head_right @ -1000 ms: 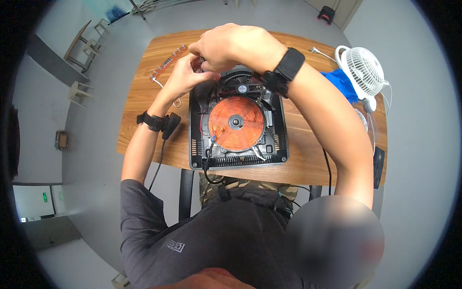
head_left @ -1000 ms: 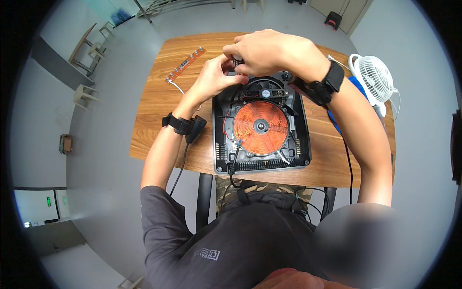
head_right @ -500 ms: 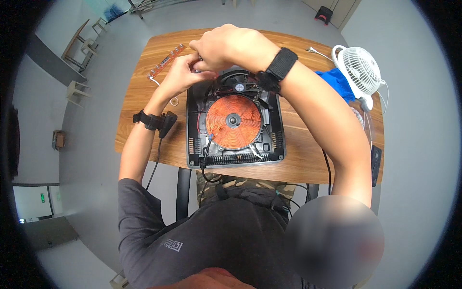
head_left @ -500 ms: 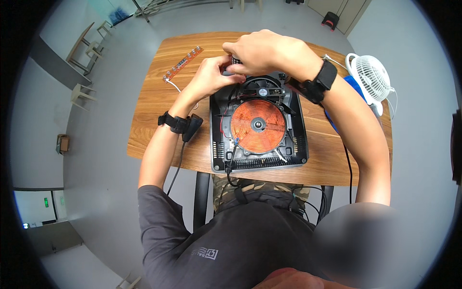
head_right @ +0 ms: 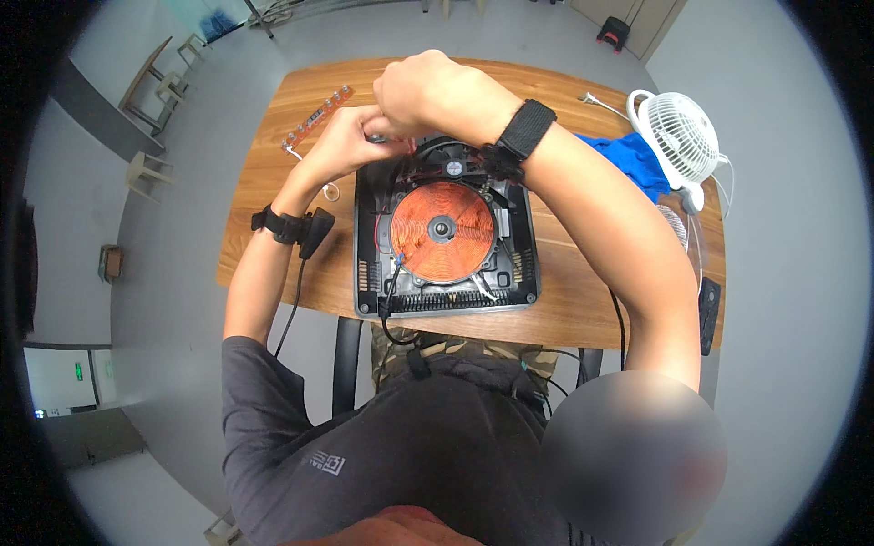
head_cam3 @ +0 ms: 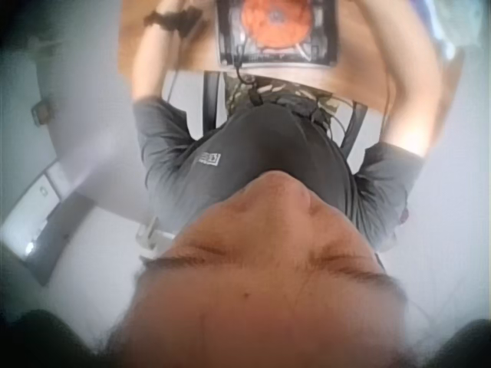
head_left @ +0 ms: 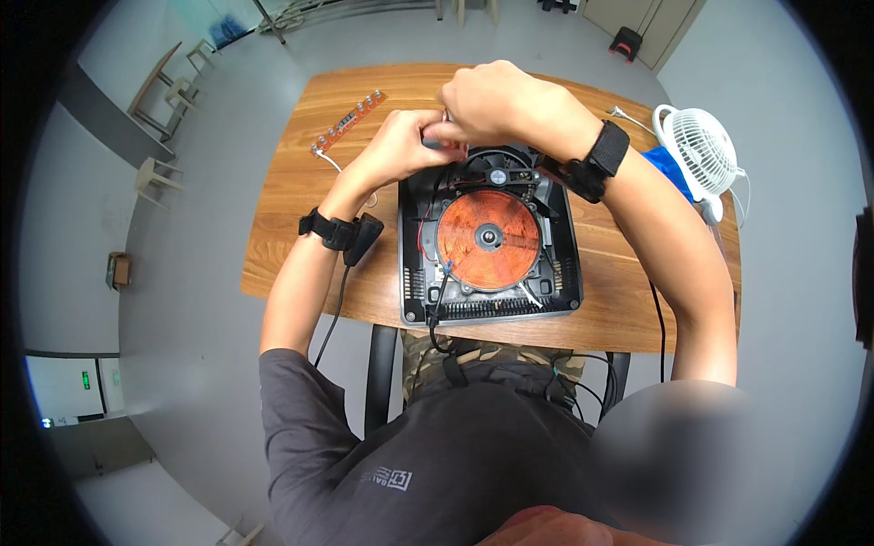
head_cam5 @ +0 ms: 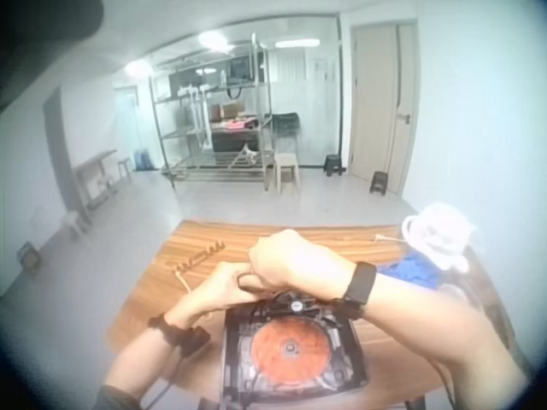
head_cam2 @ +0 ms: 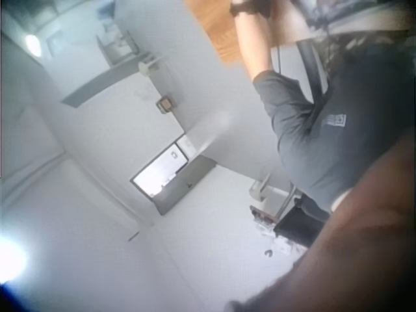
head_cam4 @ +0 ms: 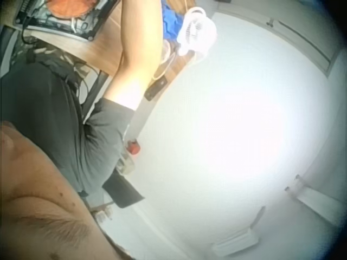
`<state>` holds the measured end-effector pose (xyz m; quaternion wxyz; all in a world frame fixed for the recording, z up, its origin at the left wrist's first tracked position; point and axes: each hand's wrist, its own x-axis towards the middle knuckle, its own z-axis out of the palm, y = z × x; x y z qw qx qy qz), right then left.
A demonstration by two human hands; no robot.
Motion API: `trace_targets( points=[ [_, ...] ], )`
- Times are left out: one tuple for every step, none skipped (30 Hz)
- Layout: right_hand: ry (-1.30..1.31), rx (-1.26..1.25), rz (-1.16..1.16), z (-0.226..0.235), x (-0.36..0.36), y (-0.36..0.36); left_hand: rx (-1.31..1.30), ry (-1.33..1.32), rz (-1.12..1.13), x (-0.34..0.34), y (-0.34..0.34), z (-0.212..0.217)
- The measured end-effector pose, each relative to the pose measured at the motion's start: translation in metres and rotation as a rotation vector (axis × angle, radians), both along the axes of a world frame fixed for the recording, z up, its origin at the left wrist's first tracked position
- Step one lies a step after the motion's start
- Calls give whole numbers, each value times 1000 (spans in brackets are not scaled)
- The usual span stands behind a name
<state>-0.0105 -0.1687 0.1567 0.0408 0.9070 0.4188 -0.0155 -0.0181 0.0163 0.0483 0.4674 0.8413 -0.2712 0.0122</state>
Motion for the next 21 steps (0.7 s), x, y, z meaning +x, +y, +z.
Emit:
trace_targets(
  points=[
    [17,23,42,1,-1,-3,43,-3,15,2,2,0],
    [47,6,74,2,0,-4,87,-6,31,6,5,-2],
    [72,46,81,-2,3,-6,131,-2,47,5,6,-2],
    [98,87,88,-8,7,-6,168,62,41,3,5,5],
    [124,127,95,-12,10,-6,121,73,34,2,5,2],
    [121,92,77,-12,9,-3,72,83,30,2,5,-2],
    [117,58,58,-9,7,3,22,92,26,2,5,-4],
    [113,23,40,-8,6,6,9,105,42,1,4,-5],
    [62,53,28,-9,5,7,-5,117,52,-2,-1,0],
    [11,83,16,-11,4,7,-19,128,62,-3,-3,2],
    [-40,113,4,-13,4,7,-21,141,56,-1,-2,0],
    [-31,95,-7,-12,4,9,-21,152,53,1,-1,-2],
    [-22,77,-18,-11,5,10,-20,163,50,2,0,-3],
    [-12,59,-28,-10,5,12,-10,112,57,2,1,-4],
    [-9,79,6,-9,5,9,-1,58,65,2,2,-3],
    [-5,99,41,-9,5,4,8,4,73,2,3,-2],
    [-1,119,77,-9,6,-1,35,19,62,4,5,-1],
    [25,151,103,-11,8,-4,61,40,46,7,4,0],
    [51,182,129,-13,10,-8,86,61,31,8,3,1],
    [78,214,154,-15,13,-10,109,134,17,10,2,4],
    [108,246,181,-17,14,-11,43,157,1,7,1,5]
  ],
)
